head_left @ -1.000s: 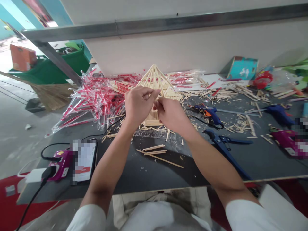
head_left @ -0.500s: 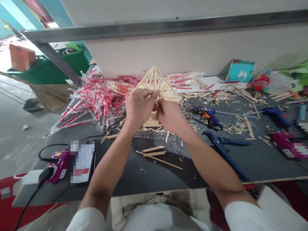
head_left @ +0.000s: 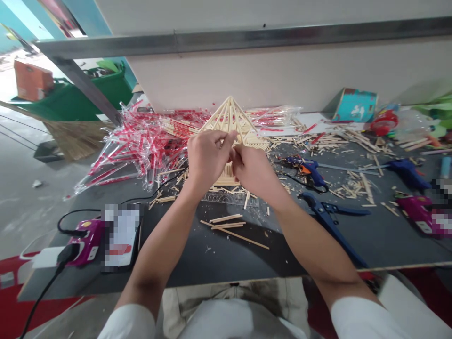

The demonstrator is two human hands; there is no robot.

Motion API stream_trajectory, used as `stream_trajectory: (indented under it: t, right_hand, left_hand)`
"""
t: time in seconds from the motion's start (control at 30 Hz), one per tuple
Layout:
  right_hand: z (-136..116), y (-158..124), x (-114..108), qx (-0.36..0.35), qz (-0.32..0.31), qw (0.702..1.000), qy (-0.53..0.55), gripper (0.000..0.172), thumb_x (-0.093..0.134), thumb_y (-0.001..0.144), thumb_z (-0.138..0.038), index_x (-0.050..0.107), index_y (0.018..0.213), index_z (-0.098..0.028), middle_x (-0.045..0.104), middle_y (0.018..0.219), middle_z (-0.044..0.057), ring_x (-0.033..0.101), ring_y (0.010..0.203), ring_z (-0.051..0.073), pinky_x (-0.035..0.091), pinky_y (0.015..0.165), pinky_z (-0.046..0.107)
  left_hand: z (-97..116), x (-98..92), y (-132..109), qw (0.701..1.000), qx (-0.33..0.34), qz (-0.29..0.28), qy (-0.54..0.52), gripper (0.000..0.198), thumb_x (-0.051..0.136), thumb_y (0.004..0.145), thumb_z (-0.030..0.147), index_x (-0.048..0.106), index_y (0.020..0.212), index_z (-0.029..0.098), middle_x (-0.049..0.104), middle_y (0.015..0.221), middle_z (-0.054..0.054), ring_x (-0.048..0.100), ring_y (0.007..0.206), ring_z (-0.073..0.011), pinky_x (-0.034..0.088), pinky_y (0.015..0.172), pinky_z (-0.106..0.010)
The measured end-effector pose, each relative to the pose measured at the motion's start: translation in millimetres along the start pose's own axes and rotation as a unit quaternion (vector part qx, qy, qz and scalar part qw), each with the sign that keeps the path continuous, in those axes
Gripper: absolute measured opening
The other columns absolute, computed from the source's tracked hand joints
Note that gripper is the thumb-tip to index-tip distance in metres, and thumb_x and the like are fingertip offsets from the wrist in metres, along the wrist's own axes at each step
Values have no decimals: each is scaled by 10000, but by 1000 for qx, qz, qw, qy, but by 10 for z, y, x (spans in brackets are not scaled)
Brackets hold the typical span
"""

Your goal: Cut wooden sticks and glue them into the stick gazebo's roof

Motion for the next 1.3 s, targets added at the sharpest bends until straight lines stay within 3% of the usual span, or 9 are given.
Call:
stream_trajectory:
  t: [0.27, 0.53, 0.83, 1.0, 1.13, 1.3]
  right_hand:
    - [8, 7, 19, -2, 8, 1000, 9, 276, 440, 993, -218, 557, 744, -201, 645, 666, 54, 592, 584, 156, 403, 644, 313]
    - [5, 7, 24, -4, 16, 1000, 10, 310, 420, 1014, -240, 533, 728, -206, 638, 661, 54, 581, 565, 151, 384, 634, 315]
    - [38, 6, 25, -5, 18, 1000, 5, 381, 380, 1066, -311, 558, 748, -199, 665, 680, 71, 609, 584, 159, 383, 627, 301]
    - [45, 10, 26, -5, 18, 1000, 10, 373, 383, 1057, -294, 544, 735, -201, 663, 685, 70, 614, 593, 157, 378, 616, 292]
    - [50, 14, 25, -11, 20, 1000, 10, 376, 385, 1060, -315, 556, 746, -197, 658, 682, 64, 599, 573, 149, 373, 615, 294]
    - [53, 11, 27, -2, 13, 1000, 14, 352, 397, 1062, -341, 606, 827, -182, 663, 695, 62, 588, 559, 145, 371, 600, 293]
  left_hand:
    - [17, 5, 2, 1000, -4, 10, 4, 618, 638, 989, 521, 473, 496, 187, 325, 484, 40, 286, 512, -110, 261, 582, -336]
    - [-13, 22, -3, 1000, -25, 0, 5, 559, 655, 988, 464, 542, 513, 192, 404, 487, 36, 323, 506, -109, 275, 589, -334]
    - [4, 7, 5, 1000, -23, 2, 1, 584, 647, 985, 482, 478, 507, 192, 344, 471, 40, 296, 491, -107, 260, 567, -328]
    - [1, -2, -1, 1000, -18, -5, 10, 622, 598, 1003, 554, 515, 502, 194, 341, 460, 41, 281, 485, -109, 271, 567, -336]
    - [29, -48, 6, 1000, -9, -6, 13, 683, 536, 1009, 630, 480, 492, 188, 345, 457, 33, 254, 488, -108, 255, 555, -337]
    - [62, -180, 57, 999, -7, 22, 27, 603, 639, 981, 504, 450, 507, 183, 299, 476, 41, 220, 519, -107, 235, 548, -331]
Point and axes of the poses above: each hand's wrist, its own y-axis towards the middle knuckle, its own x-axis out of the palm, z = x × y, the point moved 2 cm from there along y, towards the middle knuckle
